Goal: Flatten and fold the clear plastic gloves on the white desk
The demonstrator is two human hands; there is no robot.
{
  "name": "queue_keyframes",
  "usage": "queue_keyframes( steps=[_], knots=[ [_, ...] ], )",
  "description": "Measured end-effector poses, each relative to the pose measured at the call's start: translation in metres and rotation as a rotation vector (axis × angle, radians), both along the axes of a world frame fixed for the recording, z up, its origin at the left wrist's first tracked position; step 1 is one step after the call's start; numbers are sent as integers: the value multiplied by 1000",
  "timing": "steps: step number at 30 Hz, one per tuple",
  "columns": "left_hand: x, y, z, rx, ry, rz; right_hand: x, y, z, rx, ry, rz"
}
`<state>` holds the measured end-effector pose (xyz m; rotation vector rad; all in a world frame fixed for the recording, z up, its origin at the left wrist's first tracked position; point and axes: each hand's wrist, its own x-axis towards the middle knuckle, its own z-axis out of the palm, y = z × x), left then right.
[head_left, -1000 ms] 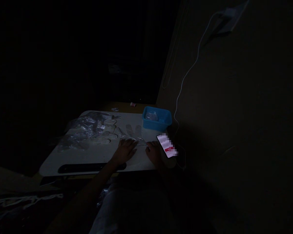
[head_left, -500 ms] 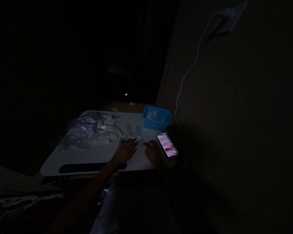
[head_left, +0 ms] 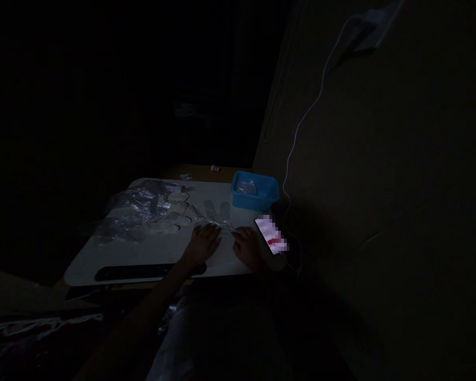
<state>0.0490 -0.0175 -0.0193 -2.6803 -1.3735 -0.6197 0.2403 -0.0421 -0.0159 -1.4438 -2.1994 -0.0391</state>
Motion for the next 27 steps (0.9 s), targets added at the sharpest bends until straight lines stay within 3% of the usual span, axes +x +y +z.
queue_keyframes(
  steps=[12,27],
  knots=[
    [-2,2,1,-41,-26,42,1,-1,-2,22,60,29],
    [-4,3,0,-38,24,-24,-1,-2,-1,-28,1,65]
  ],
)
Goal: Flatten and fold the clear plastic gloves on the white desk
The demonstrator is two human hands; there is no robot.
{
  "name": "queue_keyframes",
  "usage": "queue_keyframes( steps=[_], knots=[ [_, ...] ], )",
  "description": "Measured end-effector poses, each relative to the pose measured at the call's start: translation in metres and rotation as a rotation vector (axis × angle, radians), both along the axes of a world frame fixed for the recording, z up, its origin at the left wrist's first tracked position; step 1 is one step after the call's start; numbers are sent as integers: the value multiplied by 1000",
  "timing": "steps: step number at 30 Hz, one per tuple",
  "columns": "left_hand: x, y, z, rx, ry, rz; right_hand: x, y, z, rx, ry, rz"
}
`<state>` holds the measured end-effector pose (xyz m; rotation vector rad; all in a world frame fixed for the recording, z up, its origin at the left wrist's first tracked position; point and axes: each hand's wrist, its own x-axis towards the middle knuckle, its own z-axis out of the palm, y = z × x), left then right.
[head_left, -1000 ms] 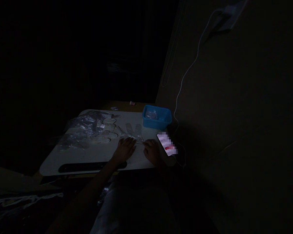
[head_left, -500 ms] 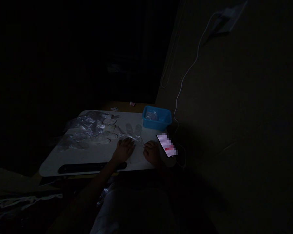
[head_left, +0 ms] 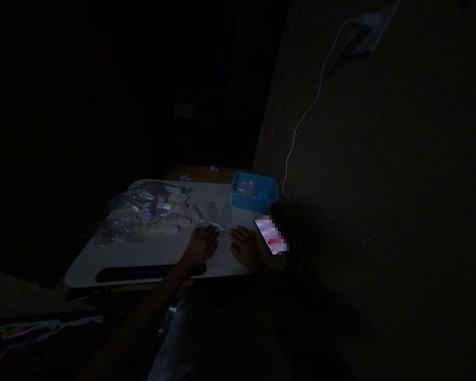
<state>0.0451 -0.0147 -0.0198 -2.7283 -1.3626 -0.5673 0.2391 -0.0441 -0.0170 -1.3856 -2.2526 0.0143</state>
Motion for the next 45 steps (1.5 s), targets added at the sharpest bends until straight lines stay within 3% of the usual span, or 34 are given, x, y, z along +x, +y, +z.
queue_keyframes(
  steps=[5,10,17,45],
  knots=[
    [1,-2,3,22,-11,14,-1,0,1,-21,-20,-13],
    [2,-6,8,83,-41,179,0,0,0,-10,1,-18],
    [3,-3,2,52,48,-101,-1,-1,3,-23,-52,25],
    [0,-2,3,6,79,-104,-4,-2,7,-36,-66,-33]
  ],
)
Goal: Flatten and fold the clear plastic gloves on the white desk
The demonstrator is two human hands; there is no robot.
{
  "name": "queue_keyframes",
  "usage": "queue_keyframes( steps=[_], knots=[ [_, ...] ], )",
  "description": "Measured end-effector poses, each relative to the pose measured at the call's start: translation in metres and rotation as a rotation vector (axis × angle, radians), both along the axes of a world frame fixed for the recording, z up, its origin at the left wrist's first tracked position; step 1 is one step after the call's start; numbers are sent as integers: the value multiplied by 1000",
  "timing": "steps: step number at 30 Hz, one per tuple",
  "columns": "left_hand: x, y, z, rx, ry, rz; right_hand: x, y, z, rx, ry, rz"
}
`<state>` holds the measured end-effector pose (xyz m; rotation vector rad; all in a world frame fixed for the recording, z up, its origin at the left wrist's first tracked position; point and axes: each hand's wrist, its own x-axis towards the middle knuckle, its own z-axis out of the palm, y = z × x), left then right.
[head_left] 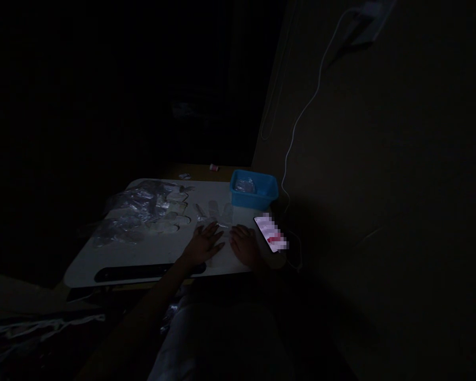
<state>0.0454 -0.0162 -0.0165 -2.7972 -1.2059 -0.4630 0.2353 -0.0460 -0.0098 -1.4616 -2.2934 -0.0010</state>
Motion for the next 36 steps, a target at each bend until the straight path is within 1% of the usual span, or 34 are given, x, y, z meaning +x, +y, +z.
queue_keyframes(
  steps=[4,10,16,27,31,36],
  knots=[
    [1,0,0,-28,-21,15,0,-1,2,3,15,34],
    [1,1,-1,-54,-89,52,0,-1,1,-13,53,9],
    [1,-1,2,-24,-107,30,1,0,-2,8,73,11],
    [2,-4,5,6,-120,60,2,0,-2,14,73,23],
    [1,-6,7,13,-146,97,2,0,-2,15,72,19],
    [0,-5,5,14,-161,53,2,2,-6,20,86,15]
  ],
)
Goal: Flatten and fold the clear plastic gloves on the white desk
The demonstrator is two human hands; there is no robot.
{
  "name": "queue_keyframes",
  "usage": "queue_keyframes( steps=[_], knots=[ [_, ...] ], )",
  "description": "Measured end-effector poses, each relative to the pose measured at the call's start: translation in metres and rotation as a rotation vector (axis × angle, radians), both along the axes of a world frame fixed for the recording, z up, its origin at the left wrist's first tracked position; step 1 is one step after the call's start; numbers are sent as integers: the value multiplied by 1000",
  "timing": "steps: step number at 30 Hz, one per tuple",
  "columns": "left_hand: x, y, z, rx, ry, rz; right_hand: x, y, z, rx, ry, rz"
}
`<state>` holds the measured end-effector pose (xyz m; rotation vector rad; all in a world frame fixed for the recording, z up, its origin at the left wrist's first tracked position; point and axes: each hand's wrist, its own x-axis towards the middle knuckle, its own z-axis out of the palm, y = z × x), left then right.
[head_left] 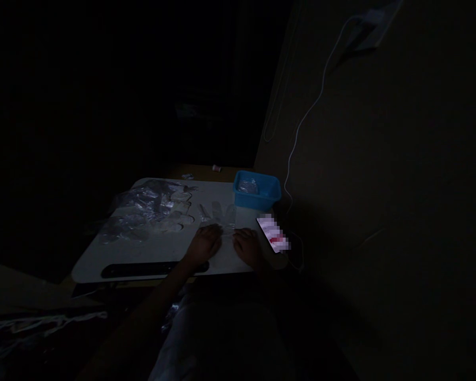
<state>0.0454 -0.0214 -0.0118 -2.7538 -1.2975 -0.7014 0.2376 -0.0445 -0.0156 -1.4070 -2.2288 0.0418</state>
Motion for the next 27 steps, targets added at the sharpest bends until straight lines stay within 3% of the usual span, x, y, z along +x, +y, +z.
queue_keyframes(
  steps=[5,15,27],
  knots=[
    [2,2,-3,-21,92,-58,0,0,0,11,-1,-6],
    [-1,4,-8,-29,86,-42,2,-3,4,-8,-2,61],
    [0,4,-5,-27,72,-30,2,-2,4,33,41,11]
  ],
)
